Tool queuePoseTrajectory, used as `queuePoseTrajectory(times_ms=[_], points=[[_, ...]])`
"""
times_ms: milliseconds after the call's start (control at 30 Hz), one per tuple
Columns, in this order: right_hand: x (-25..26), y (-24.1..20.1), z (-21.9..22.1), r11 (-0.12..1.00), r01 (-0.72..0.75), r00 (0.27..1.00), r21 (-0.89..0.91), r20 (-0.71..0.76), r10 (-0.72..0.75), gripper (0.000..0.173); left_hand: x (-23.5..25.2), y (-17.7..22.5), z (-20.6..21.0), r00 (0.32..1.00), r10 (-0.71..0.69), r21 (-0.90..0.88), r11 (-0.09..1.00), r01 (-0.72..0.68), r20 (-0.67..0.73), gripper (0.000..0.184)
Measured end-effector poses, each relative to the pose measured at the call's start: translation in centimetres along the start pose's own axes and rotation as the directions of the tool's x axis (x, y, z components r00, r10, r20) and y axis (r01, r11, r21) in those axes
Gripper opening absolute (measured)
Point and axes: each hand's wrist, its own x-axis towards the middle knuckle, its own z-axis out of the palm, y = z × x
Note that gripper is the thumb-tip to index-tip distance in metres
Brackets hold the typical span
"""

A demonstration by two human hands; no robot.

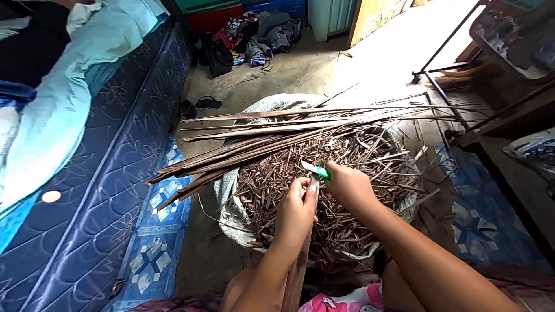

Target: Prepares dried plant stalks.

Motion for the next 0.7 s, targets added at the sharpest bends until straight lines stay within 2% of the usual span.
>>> queuePoseTrajectory(times_ms=[67,167,333,400,500,633,700], points=[[-0.1,0.1,0.2,1.000,-0.003,0.999,-0.002,-0.050,0.003,0.026,0.1,0.0,0.0,1.000,-0.006,0.009,1.000,0.006,0.006,0.025],[-0.9,-0.1,1.0,0.997,0.073,0.988,0.003,-0.139,-0.072,0.024,-0.1,0.2,-0.1,1.000,-0.012,-0.005,1.000,0.013,0.004,0.024],[-1.1,-0.5,0.8,0.996,0.094,0.995,0.002,-0.033,-0.094,0.024,-0.1,0.3,-0.5,0.999,-0.033,-0.125,0.992,0.035,0.017,0.023],[-0.2,0.2,0.3,0.999,0.036,0.999,0.016,-0.041,-0.036,0.026,-0.1,0.4,-0.7,0.995,-0.048,-0.217,0.974,0.067,0.091,0.029],[0.2,0.6,-0.6,0.999,-0.041,0.999,0.024,-0.005,0.041,0.029,-0.2,0.4,-0.6,0.983,-0.075,-0.319,0.939,0.126,0.168,0.024],[-1.3,0.2,-0.2,0.998,0.064,0.998,-0.003,0.019,-0.064,0.026,0.0,0.3,-0.6,0.993,-0.069,-0.279,0.956,0.093,0.094,0.023],[-1.2,0.0,-0.2,0.998,0.062,0.998,-0.018,0.031,-0.061,0.026,-0.1,0.5,-0.8,0.994,-0.077,-0.233,0.968,0.094,0.083,0.025]])
